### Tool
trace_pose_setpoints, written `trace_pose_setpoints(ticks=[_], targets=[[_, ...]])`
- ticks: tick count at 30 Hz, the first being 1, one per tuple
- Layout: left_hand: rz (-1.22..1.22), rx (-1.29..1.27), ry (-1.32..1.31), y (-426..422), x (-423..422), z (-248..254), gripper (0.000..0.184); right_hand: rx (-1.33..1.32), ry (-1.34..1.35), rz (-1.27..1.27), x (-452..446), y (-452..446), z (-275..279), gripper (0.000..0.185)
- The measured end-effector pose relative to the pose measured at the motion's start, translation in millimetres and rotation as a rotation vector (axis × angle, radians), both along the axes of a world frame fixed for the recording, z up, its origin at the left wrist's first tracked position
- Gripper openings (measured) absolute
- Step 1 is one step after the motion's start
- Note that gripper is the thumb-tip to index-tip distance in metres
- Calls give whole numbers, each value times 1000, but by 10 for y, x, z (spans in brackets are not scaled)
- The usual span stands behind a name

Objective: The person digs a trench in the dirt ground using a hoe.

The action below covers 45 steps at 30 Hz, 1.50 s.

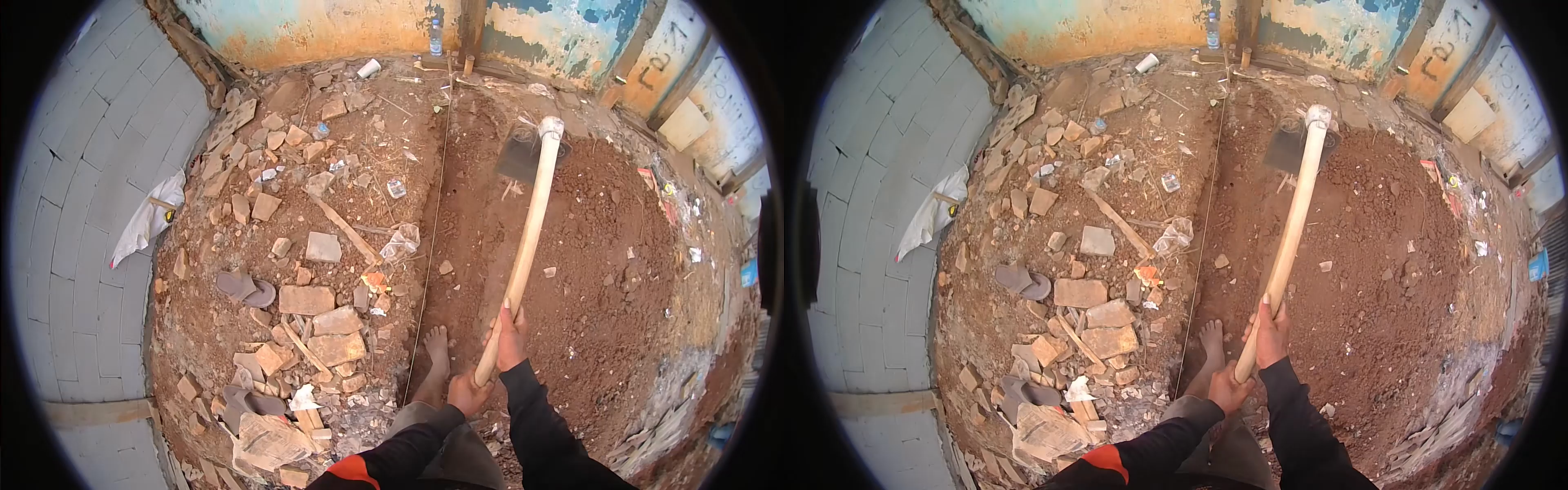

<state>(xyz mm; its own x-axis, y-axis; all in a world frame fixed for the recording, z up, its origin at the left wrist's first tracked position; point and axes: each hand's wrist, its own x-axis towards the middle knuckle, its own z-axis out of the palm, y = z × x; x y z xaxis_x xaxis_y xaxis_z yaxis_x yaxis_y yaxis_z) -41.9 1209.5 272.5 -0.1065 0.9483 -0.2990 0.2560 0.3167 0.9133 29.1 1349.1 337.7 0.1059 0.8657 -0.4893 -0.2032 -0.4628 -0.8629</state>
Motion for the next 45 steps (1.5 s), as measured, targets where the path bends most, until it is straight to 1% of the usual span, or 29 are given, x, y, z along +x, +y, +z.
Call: trace_pose_setpoints(ticks=[1,3,7,8,11,13,14,15,17,18,19,21,23,24,27,29,31,33,34,35,36,37,38,39,40,41,42,43,45], targets=[[-1,72,-41,424,-33,-85,36,68,-22,-5,-39,385,10,33],[-48,100,-5,1244,-117,-343,36,173,-55,-46,-108,1052,-62,34],[26,266,82,3030,-339,-675,31,357,-98,-139,-408,2593,-355,37],[11,278,106,3433,-423,-857,31,397,-124,-147,-482,2960,-509,37],[21,249,190,4243,-652,-1457,32,349,-126,-151,-673,3823,-1226,39],[53,159,180,4259,-748,-1992,33,242,-118,-112,-827,4084,-1849,40],[94,91,177,4246,-783,-2216,33,130,-148,-42,-872,4074,-2188,40],[147,-11,172,4053,-725,-2408,34,17,-176,30,-894,4017,-2582,39],[260,-261,154,3395,-460,-2645,33,-323,-237,242,-870,3630,-3218,39],[336,-316,110,3085,-379,-2727,33,-350,-313,269,-879,3349,-3427,39],[306,-357,12,2840,-348,-2601,34,-368,-366,257,-869,3052,-3336,39],[248,-451,-174,2353,-288,-2351,34,-383,-280,238,-663,2557,-3168,39],[195,-335,0,1896,-94,-2519,41,-439,-206,197,-524,2262,-2910,39],[191,-334,4,1845,-75,-2455,41,-438,-202,193,-512,2227,-2772,39],[231,-340,-180,2126,-126,-2288,41,-339,-229,123,-489,2442,-2374,39],[61,-216,71,2812,-372,-1937,43,-118,-127,-2,-515,2862,-2161,39],[77,-16,178,3305,-453,-2069,40,-12,-131,-59,-637,3323,-1905,38],[23,-46,249,3748,-589,-2185,37,5,-134,-78,-774,3669,-1938,38],[28,-52,248,3771,-618,-2277,37,27,-137,-90,-802,3762,-1970,39],[75,-51,221,3774,-658,-2350,36,25,-139,-71,-817,3804,-2245,42],[123,-55,198,3741,-678,-2421,35,-68,-149,-25,-848,3737,-2435,41],[147,-153,211,3509,-634,-2504,35,-159,-156,18,-876,3621,-2597,40],[171,-249,226,3144,-540,-2550,35,-311,-197,138,-848,3407,-2788,41],[231,-400,275,2834,-359,-2425,38,-459,-237,262,-803,3139,-2965,41],[156,-566,291,2603,-348,-2449,42,-503,-197,218,-759,2892,-3143,41],[72,-359,518,2420,-381,-2379,43,-546,-158,175,-716,2668,-3237,42],[-8,-135,734,2347,-399,-2303,44,-541,-155,177,-664,2536,-3155,42],[-18,-154,729,2165,-345,-2105,44,-513,-144,139,-555,2260,-2991,41],[125,-444,113,2027,-224,-1799,40,-472,-139,111,-418,2199,-2688,41]])
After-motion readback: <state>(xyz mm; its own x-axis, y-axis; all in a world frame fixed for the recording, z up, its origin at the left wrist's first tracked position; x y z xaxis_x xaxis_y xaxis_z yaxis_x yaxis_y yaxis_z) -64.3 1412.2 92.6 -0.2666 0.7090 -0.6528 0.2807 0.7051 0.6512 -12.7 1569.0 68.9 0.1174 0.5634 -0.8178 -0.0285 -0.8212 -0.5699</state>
